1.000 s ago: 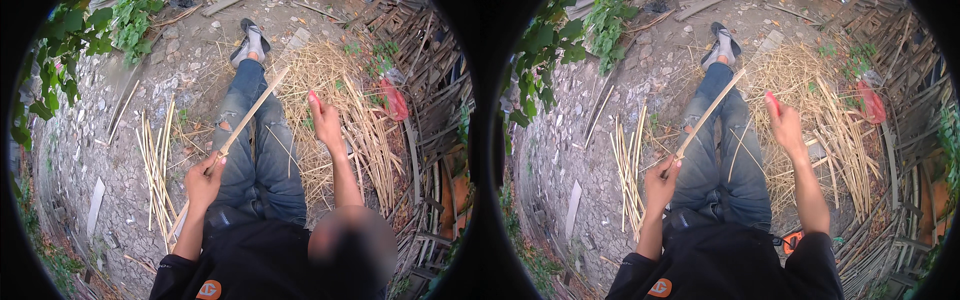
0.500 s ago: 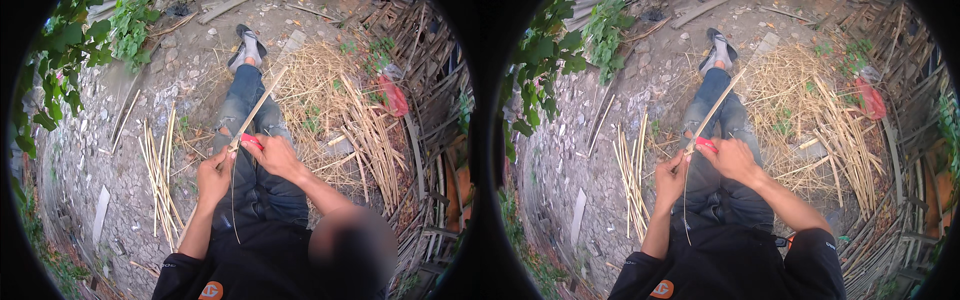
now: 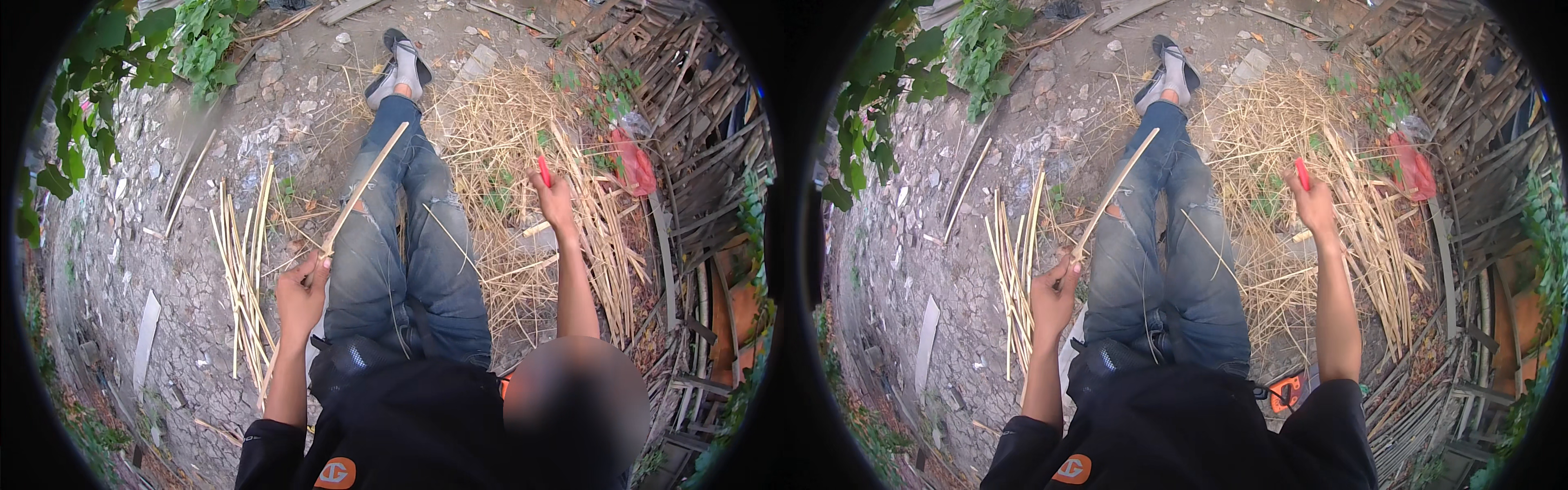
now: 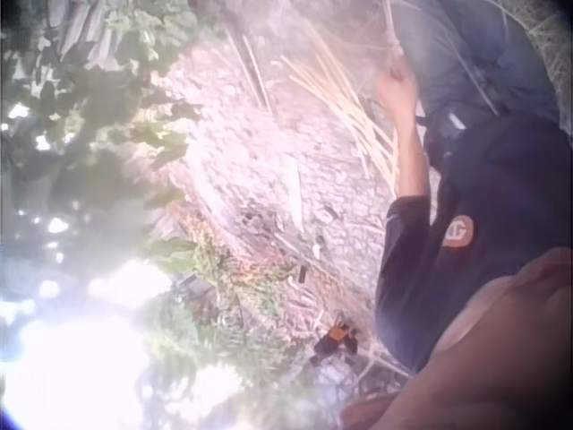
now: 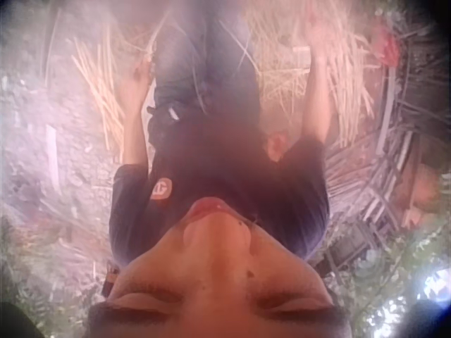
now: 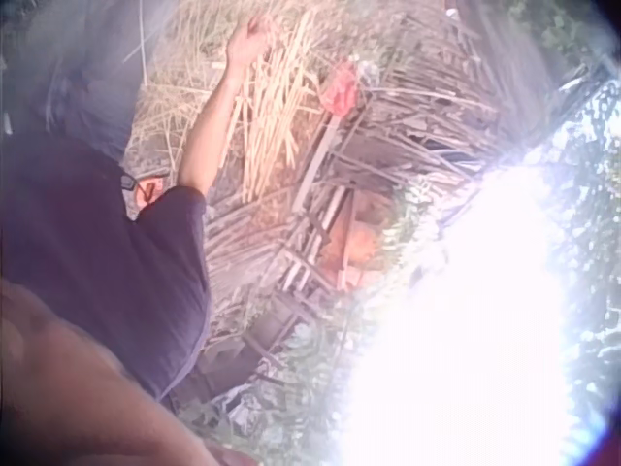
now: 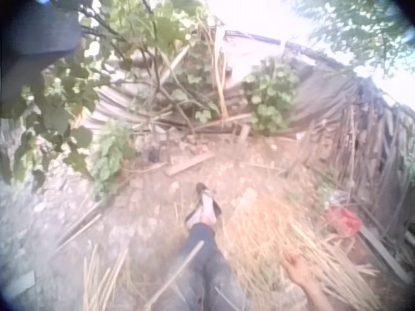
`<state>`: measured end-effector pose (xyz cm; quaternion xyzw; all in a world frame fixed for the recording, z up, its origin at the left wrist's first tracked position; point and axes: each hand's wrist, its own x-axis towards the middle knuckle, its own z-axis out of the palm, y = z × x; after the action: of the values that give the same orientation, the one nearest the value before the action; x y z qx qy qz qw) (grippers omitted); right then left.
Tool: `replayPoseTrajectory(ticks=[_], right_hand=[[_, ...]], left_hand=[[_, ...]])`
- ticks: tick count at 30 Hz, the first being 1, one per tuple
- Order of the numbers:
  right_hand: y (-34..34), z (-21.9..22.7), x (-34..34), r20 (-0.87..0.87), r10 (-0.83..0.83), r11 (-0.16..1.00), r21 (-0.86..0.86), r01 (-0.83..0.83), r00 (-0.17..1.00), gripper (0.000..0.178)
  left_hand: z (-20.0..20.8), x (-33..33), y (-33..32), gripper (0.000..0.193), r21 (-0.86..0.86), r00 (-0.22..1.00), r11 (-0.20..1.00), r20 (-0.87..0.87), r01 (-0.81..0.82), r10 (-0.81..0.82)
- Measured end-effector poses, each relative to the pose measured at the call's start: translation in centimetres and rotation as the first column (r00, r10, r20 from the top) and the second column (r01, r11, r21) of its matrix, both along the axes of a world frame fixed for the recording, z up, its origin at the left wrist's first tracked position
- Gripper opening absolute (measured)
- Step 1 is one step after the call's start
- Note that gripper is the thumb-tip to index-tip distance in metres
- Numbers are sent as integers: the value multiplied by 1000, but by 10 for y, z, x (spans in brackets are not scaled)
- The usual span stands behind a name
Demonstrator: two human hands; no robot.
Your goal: The person sits on the ground and uses a red utility knife to shave and smooth a long, thin bamboo stick. They hold the stick with their left hand and scrape along its length with the knife in their right hand, removing thin strips of material.
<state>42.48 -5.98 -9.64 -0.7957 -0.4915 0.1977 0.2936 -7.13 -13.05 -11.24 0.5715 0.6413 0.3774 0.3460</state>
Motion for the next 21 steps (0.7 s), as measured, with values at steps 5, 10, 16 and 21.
replayPoseTrajectory(ticks=[5,10,16,21], right_hand=[[-31,-1,-122,80,406,906,-168,-389,910,52],[-71,9,-230,-113,613,656,-478,-584,782,59],[-72,-51,-231,-201,635,691,-282,-665,745,36],[-34,-66,-143,-135,555,724,-408,-556,821,35]], left_hand=[[7,19,16,43,74,999,997,26,32,-34],[15,25,22,41,41,992,999,125,11,-16],[8,9,20,42,93,999,996,47,8,-13],[0,-4,21,43,85,997,996,81,-19,12]])
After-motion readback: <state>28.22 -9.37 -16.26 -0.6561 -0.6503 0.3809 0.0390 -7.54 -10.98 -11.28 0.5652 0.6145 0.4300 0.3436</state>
